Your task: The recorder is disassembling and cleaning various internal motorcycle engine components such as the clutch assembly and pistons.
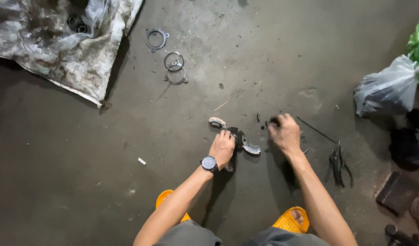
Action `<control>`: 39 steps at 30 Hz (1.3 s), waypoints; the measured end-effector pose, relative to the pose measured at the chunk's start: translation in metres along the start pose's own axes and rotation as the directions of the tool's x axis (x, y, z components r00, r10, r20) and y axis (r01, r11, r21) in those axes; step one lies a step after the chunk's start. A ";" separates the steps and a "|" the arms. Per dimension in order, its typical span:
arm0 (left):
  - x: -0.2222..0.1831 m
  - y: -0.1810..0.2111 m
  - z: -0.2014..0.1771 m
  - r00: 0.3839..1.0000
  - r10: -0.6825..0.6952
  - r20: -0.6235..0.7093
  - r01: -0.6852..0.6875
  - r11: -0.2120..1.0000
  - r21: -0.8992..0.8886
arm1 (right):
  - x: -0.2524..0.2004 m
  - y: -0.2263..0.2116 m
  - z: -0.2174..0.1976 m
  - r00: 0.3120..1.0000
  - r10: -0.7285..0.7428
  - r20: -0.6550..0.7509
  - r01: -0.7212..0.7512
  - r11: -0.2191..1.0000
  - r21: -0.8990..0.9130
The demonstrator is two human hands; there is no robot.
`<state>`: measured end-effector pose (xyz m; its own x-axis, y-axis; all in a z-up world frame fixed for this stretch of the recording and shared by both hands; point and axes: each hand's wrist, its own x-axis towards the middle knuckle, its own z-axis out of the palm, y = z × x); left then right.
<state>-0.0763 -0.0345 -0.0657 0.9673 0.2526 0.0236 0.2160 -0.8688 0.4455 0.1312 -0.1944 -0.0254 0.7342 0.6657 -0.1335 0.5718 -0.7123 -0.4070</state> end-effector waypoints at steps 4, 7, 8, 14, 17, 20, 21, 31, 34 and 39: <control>-0.014 0.005 -0.020 0.998 0.041 0.043 -0.038 0.997 -0.068 | -0.025 -0.031 0.013 0.963 -0.268 0.042 0.257 0.951 0.171; -0.027 0.003 -0.023 0.998 0.057 0.030 -0.054 0.993 -0.101 | -0.029 -0.049 0.035 0.907 -0.412 0.091 0.394 0.904 0.166; -0.030 0.003 -0.022 0.998 0.052 0.032 -0.049 0.994 -0.100 | -0.028 -0.050 0.041 0.905 -0.415 0.093 0.396 0.903 0.169; -0.035 0.003 -0.018 0.999 0.036 0.020 -0.034 0.996 -0.085 | -0.020 -0.057 0.061 0.831 -0.515 0.209 0.502 0.857 0.118; -0.034 0.004 -0.018 1.000 0.025 0.006 -0.024 0.994 -0.108 | -0.020 -0.053 0.066 0.834 -0.503 0.226 0.492 0.864 0.106; -0.035 0.004 -0.018 1.000 0.013 0.003 -0.013 0.992 -0.127 | -0.020 -0.049 0.075 0.824 -0.529 0.204 0.523 0.848 0.089; -0.035 0.003 -0.020 1.000 0.011 0.007 -0.009 0.991 -0.133 | -0.021 -0.050 0.076 0.823 -0.525 0.217 0.527 0.848 0.051; -0.040 -0.002 -0.017 0.999 0.037 0.001 -0.037 0.992 -0.125 | -0.065 -0.099 -0.022 0.891 -0.302 0.341 0.387 0.896 -0.218; -0.034 -0.004 -0.021 0.997 0.070 0.031 -0.063 0.983 -0.172 | -0.073 0.003 0.022 0.952 -0.301 -0.061 0.261 0.897 -0.357; -0.031 -0.003 -0.033 0.993 0.106 0.050 -0.101 0.991 -0.087 | -0.053 -0.012 -0.048 0.925 -0.084 -0.370 0.083 0.996 -0.018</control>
<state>-0.1108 -0.0259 -0.0384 0.9902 0.1376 0.0256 0.1047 -0.8496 0.5169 0.1034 -0.2318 0.0295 0.7670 0.5929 0.2453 0.6371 -0.6587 -0.4002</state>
